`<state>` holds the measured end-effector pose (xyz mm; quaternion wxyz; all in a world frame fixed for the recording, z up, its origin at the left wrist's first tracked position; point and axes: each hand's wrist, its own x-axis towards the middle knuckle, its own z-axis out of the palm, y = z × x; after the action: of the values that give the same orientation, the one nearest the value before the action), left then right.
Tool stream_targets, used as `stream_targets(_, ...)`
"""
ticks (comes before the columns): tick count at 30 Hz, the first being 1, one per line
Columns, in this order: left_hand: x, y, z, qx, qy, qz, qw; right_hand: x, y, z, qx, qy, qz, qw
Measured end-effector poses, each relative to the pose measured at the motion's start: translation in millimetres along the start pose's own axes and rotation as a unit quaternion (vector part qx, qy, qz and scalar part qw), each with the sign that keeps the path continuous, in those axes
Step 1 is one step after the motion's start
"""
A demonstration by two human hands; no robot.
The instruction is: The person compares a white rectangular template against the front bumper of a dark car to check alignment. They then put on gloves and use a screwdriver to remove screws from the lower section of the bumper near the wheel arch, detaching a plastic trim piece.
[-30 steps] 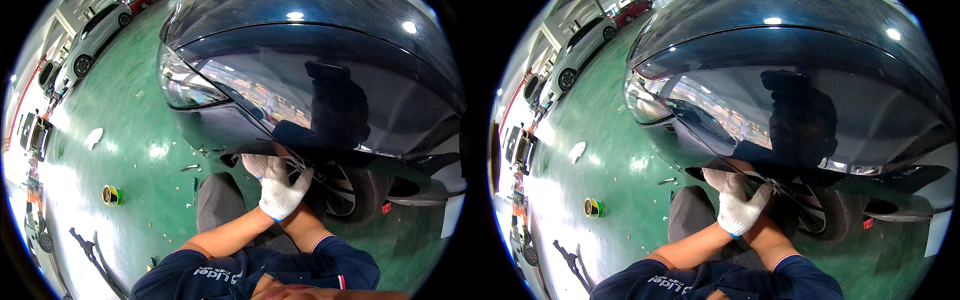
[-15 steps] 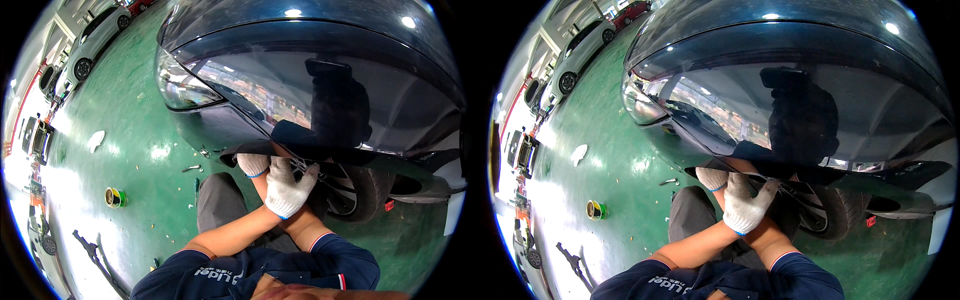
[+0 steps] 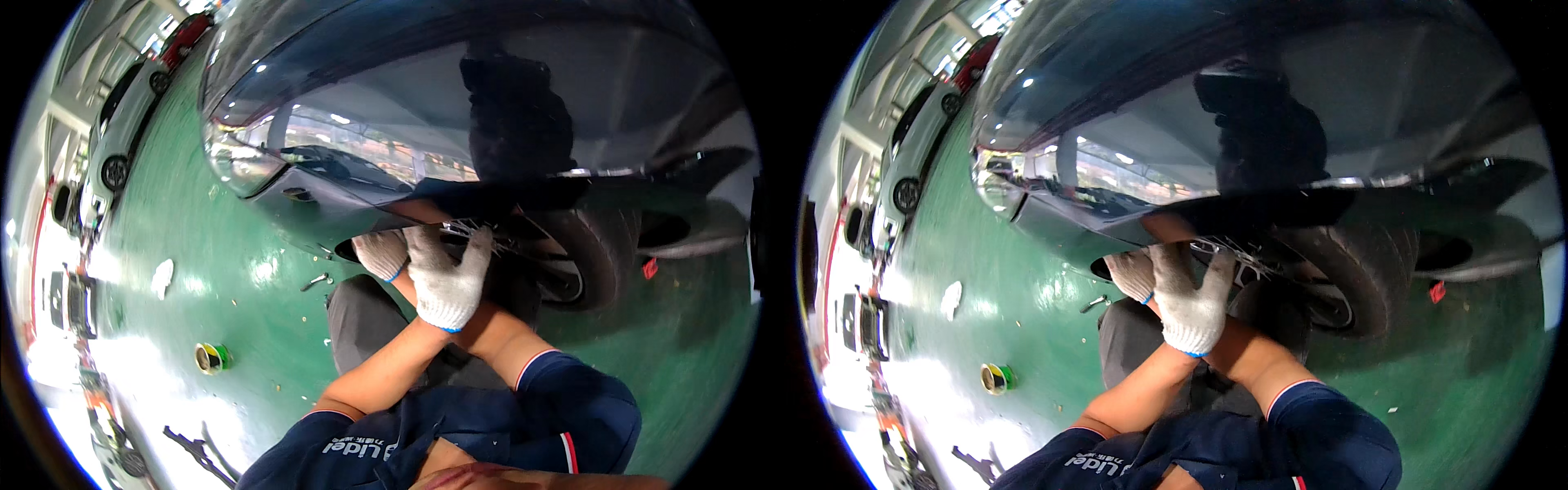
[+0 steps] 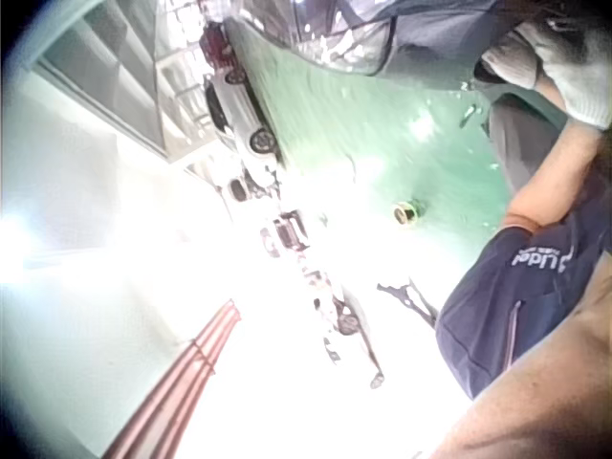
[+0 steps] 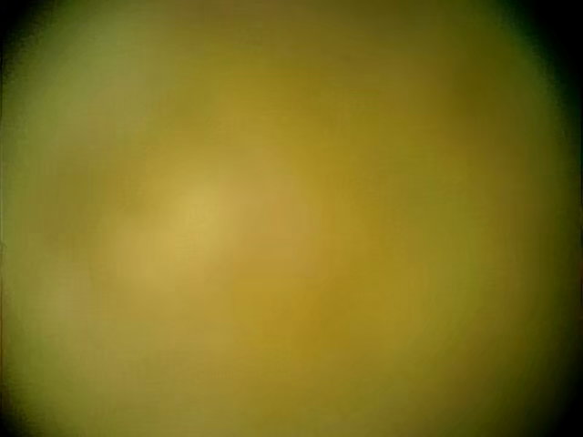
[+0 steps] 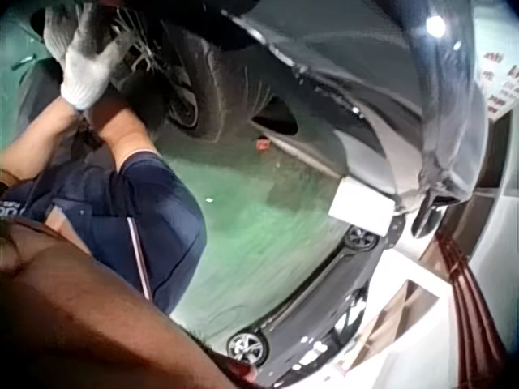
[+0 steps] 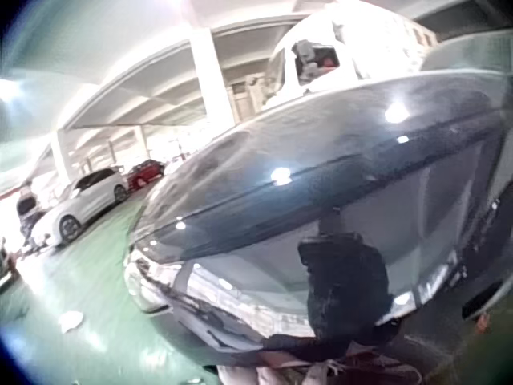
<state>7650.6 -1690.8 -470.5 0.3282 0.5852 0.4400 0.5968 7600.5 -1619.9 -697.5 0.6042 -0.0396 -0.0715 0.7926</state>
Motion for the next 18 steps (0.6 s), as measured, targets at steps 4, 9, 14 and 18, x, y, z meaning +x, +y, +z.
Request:
stream_targets(4, 4.7, 9.5, -4.5, 0.040, -0.017, 0.065, 0.997, 1.1, -4.4, 27.5, -0.052, 0.012, -0.021, 0.998)
stream_targets(9, 10.5, 15.2, -15.6, 0.195, -0.023, 0.152, 0.969, 3.7, -15.5, 66.2, -0.216, 0.025, -0.034, 0.975)
stream_targets(14, 5.7, 15.1, -36.6, 0.096, -0.078, 0.019, 0.992, 9.0, -34.1, 104.5, -0.442, 0.028, -0.052, 0.895)
stream_targets(18, 12.2, 15.9, -64.9, 0.138, -0.154, 0.028, 0.978, 9.7, -48.0, 136.3, -0.608, 0.011, -0.045, 0.792)
